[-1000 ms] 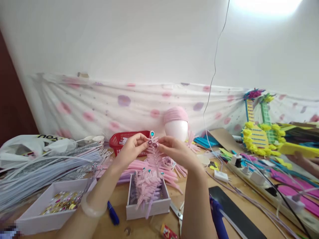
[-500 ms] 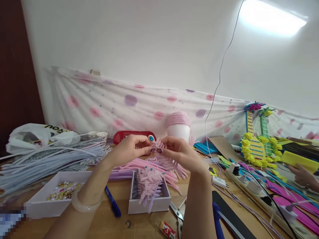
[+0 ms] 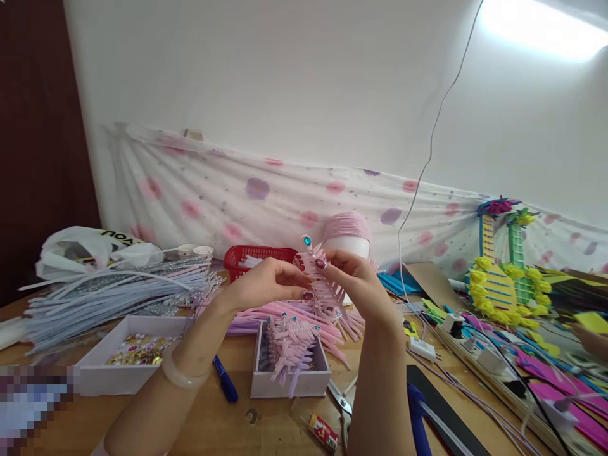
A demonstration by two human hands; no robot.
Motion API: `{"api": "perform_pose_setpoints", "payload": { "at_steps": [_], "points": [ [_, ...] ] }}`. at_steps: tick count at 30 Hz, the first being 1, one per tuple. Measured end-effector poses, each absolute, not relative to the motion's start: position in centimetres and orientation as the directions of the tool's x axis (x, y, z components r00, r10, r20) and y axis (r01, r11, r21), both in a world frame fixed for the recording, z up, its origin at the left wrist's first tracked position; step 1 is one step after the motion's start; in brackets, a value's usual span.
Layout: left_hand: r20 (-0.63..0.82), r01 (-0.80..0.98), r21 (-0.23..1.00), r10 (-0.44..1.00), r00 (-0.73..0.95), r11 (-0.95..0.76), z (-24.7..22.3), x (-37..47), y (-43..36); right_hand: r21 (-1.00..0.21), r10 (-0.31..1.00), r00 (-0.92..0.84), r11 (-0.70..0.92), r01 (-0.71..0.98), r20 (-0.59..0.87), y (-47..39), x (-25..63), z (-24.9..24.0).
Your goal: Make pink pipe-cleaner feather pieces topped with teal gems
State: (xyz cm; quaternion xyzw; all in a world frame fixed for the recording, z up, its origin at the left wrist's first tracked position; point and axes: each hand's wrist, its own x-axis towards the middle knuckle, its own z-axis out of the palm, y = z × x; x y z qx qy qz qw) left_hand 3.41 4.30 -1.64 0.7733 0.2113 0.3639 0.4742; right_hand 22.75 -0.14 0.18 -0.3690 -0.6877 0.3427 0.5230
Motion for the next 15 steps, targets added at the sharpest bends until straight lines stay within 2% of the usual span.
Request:
{"api": "perform_pose_setpoints", "payload": {
  "at_steps": [5, 12, 15],
  "points": [
    [0.392, -0.030, 0.881, 0.693, 0.605, -0.472, -1.64, 4.56, 3.49, -0.860, 0.867, -0.187, 0.489, 0.143, 0.462, -0.06, 22.64, 0.15],
    [0.389, -0.065, 0.911, 0.798, 0.460, -0.406, -1.65, 4.34, 3.62, -0.867, 0.871, -0.097, 0.490, 0.091, 0.482, 0.00, 22.51, 0.24],
    [0.455, -0.098, 0.887, 0.817, 0.355, -0.451, -1.76, 4.20, 3.96, -0.873, 0.873, -0.078, 0.486, 0.046, 0.482, -0.07, 22.52, 0.29]
  ]
}}
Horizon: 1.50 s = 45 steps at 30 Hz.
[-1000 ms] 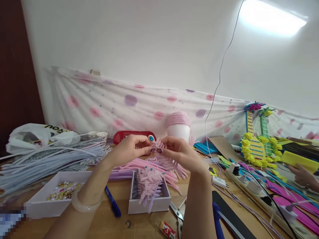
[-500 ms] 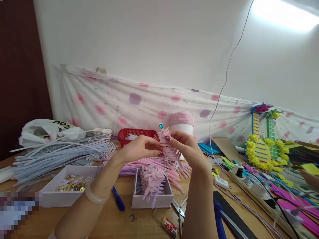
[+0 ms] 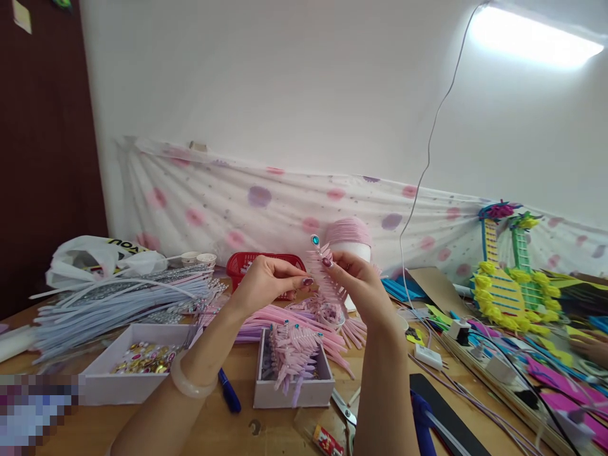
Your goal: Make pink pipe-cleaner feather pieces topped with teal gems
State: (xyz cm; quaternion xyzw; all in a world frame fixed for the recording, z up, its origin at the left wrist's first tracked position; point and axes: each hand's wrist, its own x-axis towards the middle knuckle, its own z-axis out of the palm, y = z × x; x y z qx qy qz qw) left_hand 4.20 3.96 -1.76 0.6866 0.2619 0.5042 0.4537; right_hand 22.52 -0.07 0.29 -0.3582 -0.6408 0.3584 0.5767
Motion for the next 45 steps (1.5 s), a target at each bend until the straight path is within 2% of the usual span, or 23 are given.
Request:
{"api": "perform_pose_setpoints", "payload": {
  "at_steps": [4, 8, 11, 15, 22, 25, 29, 33, 38, 45],
  "points": [
    [0.589, -0.266, 0.802, 0.782, 0.204, -0.535, -1.6, 4.3, 3.9, -0.873, 0.873, -0.047, 0.488, 0.023, 0.486, -0.2, 22.4, 0.5],
    [0.659, -0.377, 0.732, 0.730, 0.181, -0.568, -1.1, 4.2, 3.4, -0.860, 0.861, -0.029, 0.509, 0.026, 0.508, -0.2, 22.3, 0.5],
    [0.614, -0.288, 0.786, 0.743, 0.264, -0.547, -1.2, 4.2, 3.4, -0.843, 0.844, -0.017, 0.536, 0.037, 0.536, -0.1, 22.4, 0.3],
    [0.480, -0.149, 0.876, 0.790, 0.382, -0.460, -1.9, 4.9, 3.5, -0.799, 0.801, -0.010, 0.598, 0.063, 0.599, 0.2, 22.4, 0.3],
    [0.344, -0.274, 0.928, 0.866, 0.362, -0.254, -2.0, 6.2, 2.5, -0.687, 0.705, -0.015, 0.694, 0.216, 0.709, 0.2, 21.6, 0.3],
    [0.321, -0.301, 0.927, 0.887, 0.332, -0.223, -2.1, 6.4, 2.5, -0.661, 0.691, -0.009, 0.696, 0.282, 0.723, 0.2, 21.2, 0.2],
    [0.420, -0.220, 0.901, 0.876, 0.238, -0.373, -2.5, 6.5, 2.9, -0.651, 0.668, 0.046, 0.703, 0.288, 0.742, 0.6, 20.9, 0.1],
    [0.550, -0.088, 0.835, 0.820, 0.158, -0.543, -2.4, 6.0, 2.7, -0.667, 0.655, 0.130, 0.719, 0.195, 0.744, 1.0, 20.7, 0.0],
    [0.564, -0.088, 0.826, 0.817, 0.123, -0.557, -2.4, 5.8, 2.5, -0.662, 0.655, 0.105, 0.727, 0.180, 0.748, 1.0, 20.2, 0.0],
    [0.637, -0.096, 0.764, 0.770, -0.050, -0.638, -2.4, 6.3, 2.1, -0.683, 0.670, 0.133, 0.717, 0.140, 0.730, 1.1, 20.0, 0.0]
  ]
}}
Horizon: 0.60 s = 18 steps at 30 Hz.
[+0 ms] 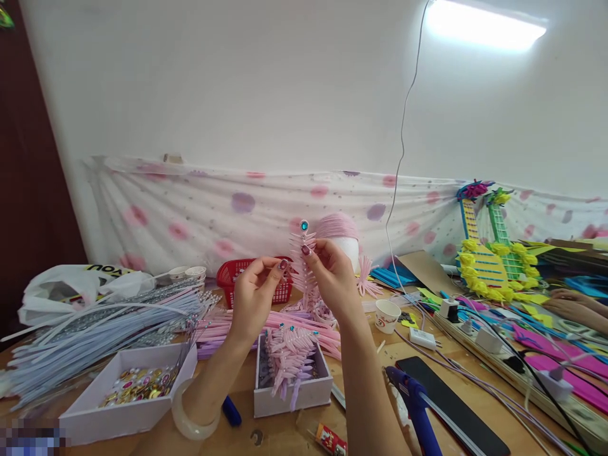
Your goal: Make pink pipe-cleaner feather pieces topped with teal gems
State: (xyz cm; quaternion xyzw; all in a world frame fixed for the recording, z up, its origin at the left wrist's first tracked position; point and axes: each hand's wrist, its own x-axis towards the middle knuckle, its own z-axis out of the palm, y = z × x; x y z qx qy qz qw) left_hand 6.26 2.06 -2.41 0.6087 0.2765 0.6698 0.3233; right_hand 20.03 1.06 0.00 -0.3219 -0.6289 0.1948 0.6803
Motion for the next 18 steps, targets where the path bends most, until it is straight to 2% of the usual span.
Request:
{"api": "perform_pose_setpoints", "payload": {
  "at_steps": [8, 12, 15, 18],
  "points": [
    [0.591, -0.274, 0.780, 0.806, 0.027, -0.563, -1.9, 5.0, 2.6, -0.741, 0.728, 0.187, 0.672, -0.005, 0.659, 1.1, 20.2, 0.2],
    [0.591, -0.362, 0.752, 0.807, -0.003, -0.551, -1.2, 3.9, 3.0, -0.744, 0.733, 0.207, 0.667, -0.036, 0.648, 1.0, 20.2, 0.3],
    [0.565, -0.339, 0.766, 0.823, -0.049, -0.546, -0.7, 2.2, 3.3, -0.740, 0.729, 0.214, 0.671, -0.036, 0.651, 1.1, 20.3, 0.2],
    [0.494, -0.230, 0.857, 0.863, 0.109, -0.461, -0.6, 0.6, 3.6, -0.744, 0.733, 0.220, 0.667, -0.044, 0.644, 1.3, 20.2, 0.1]
  ]
}}
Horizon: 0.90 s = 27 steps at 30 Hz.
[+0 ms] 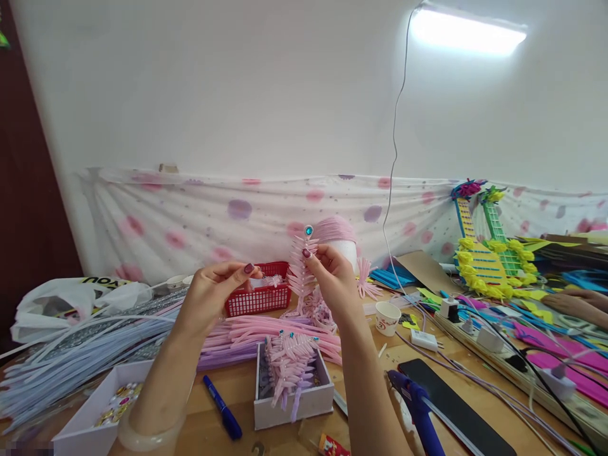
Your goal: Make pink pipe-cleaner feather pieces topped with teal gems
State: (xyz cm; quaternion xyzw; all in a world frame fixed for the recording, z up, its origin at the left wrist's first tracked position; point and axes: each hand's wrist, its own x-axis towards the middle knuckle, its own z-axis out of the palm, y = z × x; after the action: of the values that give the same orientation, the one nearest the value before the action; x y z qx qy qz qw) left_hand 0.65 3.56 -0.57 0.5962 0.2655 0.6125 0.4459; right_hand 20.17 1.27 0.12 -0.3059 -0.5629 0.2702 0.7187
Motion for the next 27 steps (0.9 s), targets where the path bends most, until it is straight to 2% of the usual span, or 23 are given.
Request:
{"api": "perform_pose_setpoints", "payload": {
  "at_steps": [4, 6, 11, 17, 19, 22, 27],
  "points": [
    [0.305, -0.001, 0.940, 0.836, 0.455, -0.342, -1.1, 1.1, 3.3, -0.739, 0.736, 0.259, 0.666, -0.104, 0.626, 1.4, 19.7, 0.0],
    [0.268, -0.053, 0.960, 0.845, 0.463, -0.275, -1.6, 2.3, 3.0, -0.741, 0.744, 0.290, 0.656, -0.144, 0.602, 1.4, 19.5, 0.1],
    [0.311, -0.211, 0.948, 0.840, 0.444, -0.240, -2.3, 4.1, 3.0, -0.732, 0.759, 0.342, 0.640, -0.233, 0.555, 0.9, 19.1, 0.3],
    [0.157, -0.074, 0.986, 0.672, 0.724, -0.151, -2.8, 3.9, 3.4, -0.703, 0.791, 0.344, 0.609, -0.368, 0.505, 0.5, 19.4, 0.9],
    [0.197, -0.135, 0.980, 0.694, 0.693, -0.143, -3.0, 4.7, 3.2, -0.689, 0.800, 0.339, 0.599, -0.408, 0.495, 0.4, 19.4, 1.0],
    [0.331, -0.375, 0.916, 0.795, 0.509, -0.141, -3.2, 6.4, 2.4, -0.667, 0.804, 0.340, 0.595, -0.449, 0.488, 0.3, 19.3, 1.0],
    [0.292, -0.525, 0.849, 0.879, 0.376, -0.058, -3.2, 7.5, 1.5, -0.668, 0.807, 0.293, 0.589, -0.455, 0.513, 0.8, 19.3, 0.6]
  ]
}}
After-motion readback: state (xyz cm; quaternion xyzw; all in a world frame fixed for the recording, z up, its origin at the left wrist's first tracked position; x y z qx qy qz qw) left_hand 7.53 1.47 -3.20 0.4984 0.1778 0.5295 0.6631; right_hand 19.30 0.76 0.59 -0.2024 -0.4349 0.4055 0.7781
